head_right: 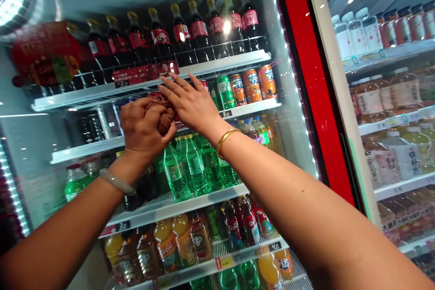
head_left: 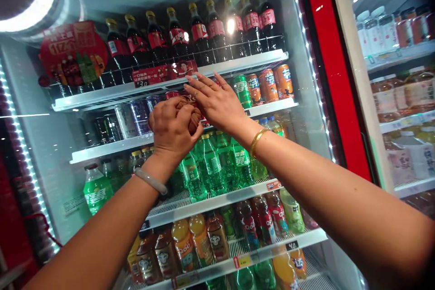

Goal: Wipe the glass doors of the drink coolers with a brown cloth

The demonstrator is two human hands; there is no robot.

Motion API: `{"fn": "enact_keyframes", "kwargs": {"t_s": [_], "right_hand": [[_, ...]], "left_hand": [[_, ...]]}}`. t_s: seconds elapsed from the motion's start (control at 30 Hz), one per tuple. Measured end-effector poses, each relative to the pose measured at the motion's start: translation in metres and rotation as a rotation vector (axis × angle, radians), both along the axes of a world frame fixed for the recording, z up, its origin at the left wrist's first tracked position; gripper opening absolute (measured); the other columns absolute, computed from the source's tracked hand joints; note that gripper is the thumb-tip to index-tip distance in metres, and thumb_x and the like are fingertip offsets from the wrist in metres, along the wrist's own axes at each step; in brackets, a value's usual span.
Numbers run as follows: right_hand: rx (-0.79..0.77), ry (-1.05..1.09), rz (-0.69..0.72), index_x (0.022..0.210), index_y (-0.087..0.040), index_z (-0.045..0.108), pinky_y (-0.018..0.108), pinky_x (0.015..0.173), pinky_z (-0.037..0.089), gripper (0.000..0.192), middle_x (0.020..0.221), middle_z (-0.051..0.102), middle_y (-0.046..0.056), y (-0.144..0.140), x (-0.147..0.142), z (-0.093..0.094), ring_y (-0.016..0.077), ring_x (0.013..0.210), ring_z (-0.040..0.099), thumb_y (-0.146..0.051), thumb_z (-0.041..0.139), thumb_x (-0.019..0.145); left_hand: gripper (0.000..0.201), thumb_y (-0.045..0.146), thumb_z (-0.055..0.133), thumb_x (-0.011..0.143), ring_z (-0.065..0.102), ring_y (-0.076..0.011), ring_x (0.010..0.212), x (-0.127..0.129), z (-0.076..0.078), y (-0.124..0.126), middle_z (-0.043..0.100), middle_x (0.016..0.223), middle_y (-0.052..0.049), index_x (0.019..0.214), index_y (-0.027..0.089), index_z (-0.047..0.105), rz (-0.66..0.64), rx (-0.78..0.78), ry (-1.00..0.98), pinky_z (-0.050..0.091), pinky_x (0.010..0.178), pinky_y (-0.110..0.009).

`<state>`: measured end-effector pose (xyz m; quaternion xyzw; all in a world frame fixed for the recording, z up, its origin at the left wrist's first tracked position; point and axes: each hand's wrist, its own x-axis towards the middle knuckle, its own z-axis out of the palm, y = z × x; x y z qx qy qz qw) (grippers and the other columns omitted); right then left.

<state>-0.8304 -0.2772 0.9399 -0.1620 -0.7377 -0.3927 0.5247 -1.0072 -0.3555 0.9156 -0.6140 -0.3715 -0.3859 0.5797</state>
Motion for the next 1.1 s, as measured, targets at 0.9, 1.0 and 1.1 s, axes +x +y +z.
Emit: {"fn": "enact_keyframes", "kwargs": {"t_s": [0.9,1.0,1.1], "right_hand": [[-0.081,0.154,-0.059,0.159,-0.016,0.041,0.049,0.138,0.018,0.059,0.172,0.033,0.005,0.007,0.003,0.0,0.0204,0.161,0.029,-0.015,0.029,0.101],[-0.023,0.046,-0.045,0.157,-0.017,0.044,0.051,0.138,0.015,0.057,0.169,0.039,0.004,0.011,0.03,-0.004,0.0188,0.159,0.034,-0.015,0.024,0.104],[0.026,0.01,-0.021,0.156,-0.024,0.045,0.057,0.137,0.011,0.055,0.167,0.042,0.0,0.021,0.056,-0.01,0.0193,0.158,0.036,-0.019,0.026,0.105]], "left_hand": [[0.034,0.044,0.077,0.081,0.058,-0.0325,0.12,0.01,0.03,0.002,0.067,0.127,-0.008,0.109,0.026,0.07,0.017,-0.037,0.119,0.043,0.11,-0.052],[0.037,0.049,0.078,0.082,0.059,-0.0294,0.117,-0.001,0.044,-0.005,0.07,0.123,-0.007,0.107,0.024,0.071,0.022,-0.079,0.122,0.043,0.109,-0.049],[0.041,0.045,0.081,0.08,0.057,-0.0332,0.12,0.007,0.039,-0.002,0.067,0.127,-0.009,0.11,0.02,0.071,0.028,0.078,-0.078,0.042,0.109,-0.055]]}}
